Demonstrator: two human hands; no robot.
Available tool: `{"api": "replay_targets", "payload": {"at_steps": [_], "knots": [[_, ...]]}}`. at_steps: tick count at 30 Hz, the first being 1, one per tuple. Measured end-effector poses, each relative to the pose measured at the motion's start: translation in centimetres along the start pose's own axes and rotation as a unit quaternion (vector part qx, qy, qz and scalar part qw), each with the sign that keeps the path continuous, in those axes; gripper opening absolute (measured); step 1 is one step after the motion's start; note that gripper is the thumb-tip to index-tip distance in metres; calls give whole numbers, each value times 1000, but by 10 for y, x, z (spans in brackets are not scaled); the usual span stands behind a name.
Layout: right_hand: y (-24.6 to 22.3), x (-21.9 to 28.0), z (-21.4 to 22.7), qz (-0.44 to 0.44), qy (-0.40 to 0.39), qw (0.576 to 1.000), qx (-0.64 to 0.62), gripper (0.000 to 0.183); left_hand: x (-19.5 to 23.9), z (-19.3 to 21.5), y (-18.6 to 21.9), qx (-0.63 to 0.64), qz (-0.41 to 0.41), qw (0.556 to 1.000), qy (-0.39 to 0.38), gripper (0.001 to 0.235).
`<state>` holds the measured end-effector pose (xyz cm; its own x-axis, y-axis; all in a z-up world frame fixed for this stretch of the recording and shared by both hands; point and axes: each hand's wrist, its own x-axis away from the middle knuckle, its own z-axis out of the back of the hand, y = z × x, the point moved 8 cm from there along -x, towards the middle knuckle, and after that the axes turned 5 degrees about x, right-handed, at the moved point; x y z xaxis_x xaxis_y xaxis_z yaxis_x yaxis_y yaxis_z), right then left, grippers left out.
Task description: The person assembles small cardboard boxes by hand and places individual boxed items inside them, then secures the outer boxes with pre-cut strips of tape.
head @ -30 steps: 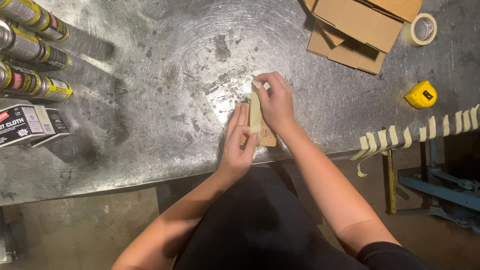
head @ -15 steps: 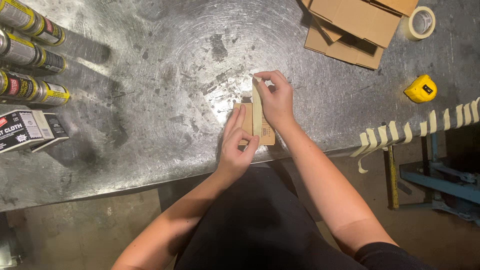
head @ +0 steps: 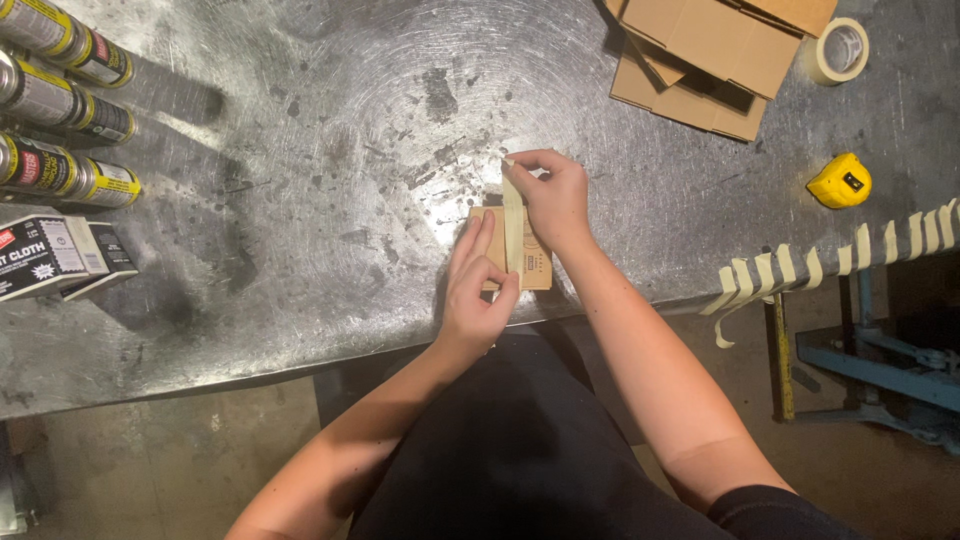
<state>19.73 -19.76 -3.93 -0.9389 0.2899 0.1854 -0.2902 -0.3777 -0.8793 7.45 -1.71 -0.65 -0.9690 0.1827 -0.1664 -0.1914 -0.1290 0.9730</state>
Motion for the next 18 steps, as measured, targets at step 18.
{"api": "replay_targets", "payload": {"at_steps": [18], "knots": [[40,-6,-11,-219,-117,966,75,23,32,29,-3,-30,200,974,100,14]]}}
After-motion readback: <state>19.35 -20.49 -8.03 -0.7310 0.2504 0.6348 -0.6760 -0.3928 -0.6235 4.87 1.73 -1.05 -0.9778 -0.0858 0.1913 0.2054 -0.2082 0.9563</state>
